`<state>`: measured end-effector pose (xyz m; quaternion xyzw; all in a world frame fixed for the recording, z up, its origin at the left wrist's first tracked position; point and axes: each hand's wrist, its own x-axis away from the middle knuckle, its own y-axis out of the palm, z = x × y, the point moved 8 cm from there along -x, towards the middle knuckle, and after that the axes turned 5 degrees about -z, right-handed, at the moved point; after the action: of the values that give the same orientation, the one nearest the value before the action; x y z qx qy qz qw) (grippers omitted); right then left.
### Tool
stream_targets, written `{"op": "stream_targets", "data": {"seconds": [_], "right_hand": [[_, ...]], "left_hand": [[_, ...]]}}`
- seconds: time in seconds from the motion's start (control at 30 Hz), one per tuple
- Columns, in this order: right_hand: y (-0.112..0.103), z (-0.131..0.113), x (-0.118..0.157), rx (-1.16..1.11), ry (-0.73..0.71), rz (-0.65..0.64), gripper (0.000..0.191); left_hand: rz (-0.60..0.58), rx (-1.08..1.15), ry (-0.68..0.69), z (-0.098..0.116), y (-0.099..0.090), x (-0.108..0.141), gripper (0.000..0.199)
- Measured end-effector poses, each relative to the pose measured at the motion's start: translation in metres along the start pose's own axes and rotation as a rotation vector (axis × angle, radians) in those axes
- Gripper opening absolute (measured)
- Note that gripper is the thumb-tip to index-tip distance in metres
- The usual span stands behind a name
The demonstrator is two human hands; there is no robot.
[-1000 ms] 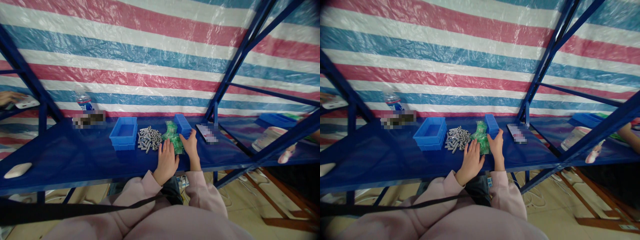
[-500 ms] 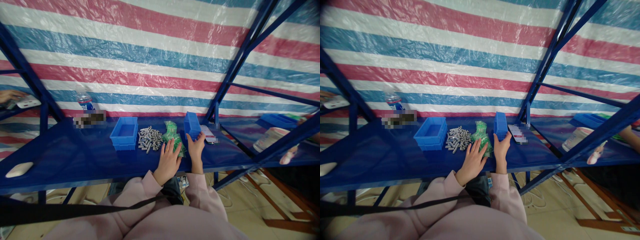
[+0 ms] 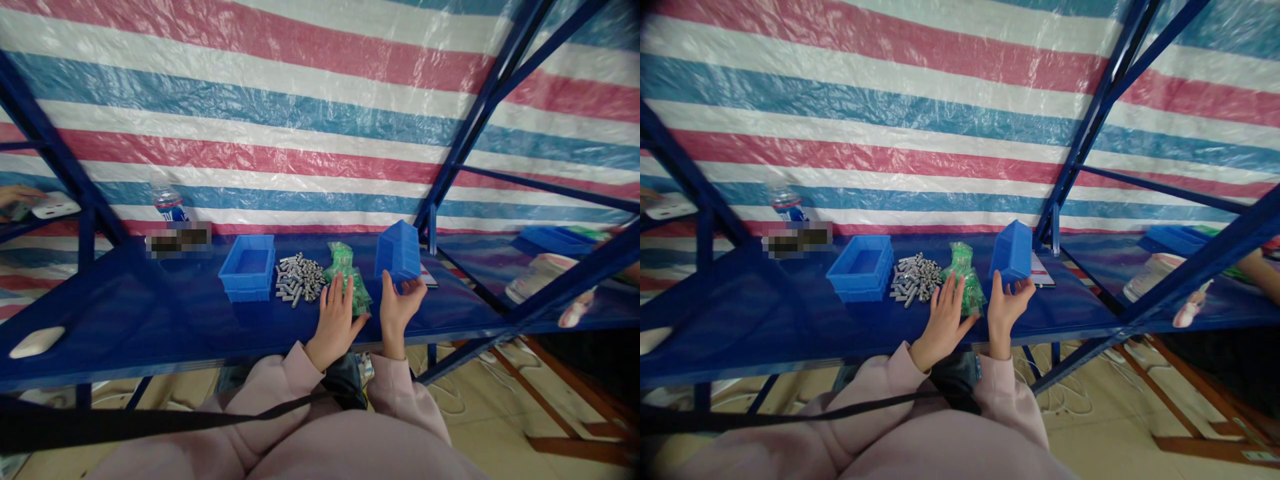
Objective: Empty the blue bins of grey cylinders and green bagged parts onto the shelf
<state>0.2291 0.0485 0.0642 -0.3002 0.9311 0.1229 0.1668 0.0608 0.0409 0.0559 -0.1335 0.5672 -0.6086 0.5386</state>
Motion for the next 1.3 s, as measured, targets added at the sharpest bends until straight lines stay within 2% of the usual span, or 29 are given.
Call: {"op": "stream_targets", "data": {"seconds": [0.1, 0.2, 0.33, 0.4, 0.53, 0.6, 0.7, 0.8, 0.93, 1.1, 1.3], "right_hand": [[0.003, -0.012, 0.016, -0.247, 0.055, 0.019, 0.069], [0.024, -0.017, 0.043, -0.493, 0.266, -0.069, 0.067], [0.065, -0.036, 0.087, -0.615, 0.427, -0.306, 0.051], [0.087, -0.047, 0.109, -0.645, 0.481, -0.450, 0.049], [0.124, -0.079, 0.139, -0.630, 0.391, -0.761, 0.051], [0.139, -0.092, 0.150, -0.596, 0.280, -0.903, 0.050], [0.157, -0.092, 0.164, -0.441, 0.176, -1.028, 0.052], [0.170, -0.085, 0.174, -0.346, 0.107, -1.111, 0.058], [0.180, -0.078, 0.181, -0.241, 0.043, -1.178, 0.068], [0.186, -0.080, 0.184, -0.206, -0.027, -1.232, 0.067], [0.191, -0.077, 0.185, -0.227, -0.027, -1.247, 0.068]], "left_hand": [[0.070, 0.168, -0.019, -0.005, -0.012, 0.000, 0.079], [0.162, 0.371, -0.025, -0.012, -0.030, 0.003, 0.078], [0.295, 0.558, -0.024, -0.022, -0.064, 0.009, 0.069], [0.408, 0.606, -0.097, -0.036, -0.086, 0.015, 0.066], [0.664, 0.612, -0.254, -0.074, -0.134, 0.031, 0.063], [0.741, 0.544, -0.270, -0.091, -0.154, 0.036, 0.060], [0.802, 0.373, -0.333, -0.115, -0.174, 0.044, 0.057], [0.803, 0.220, -0.442, -0.135, -0.178, 0.050, 0.059], [0.711, 0.142, -0.595, -0.156, -0.169, 0.050, 0.057], [0.725, 0.292, -0.687, -0.176, -0.162, 0.054, 0.053], [0.814, 0.523, -0.617, -0.183, -0.156, 0.056, 0.051]]}}
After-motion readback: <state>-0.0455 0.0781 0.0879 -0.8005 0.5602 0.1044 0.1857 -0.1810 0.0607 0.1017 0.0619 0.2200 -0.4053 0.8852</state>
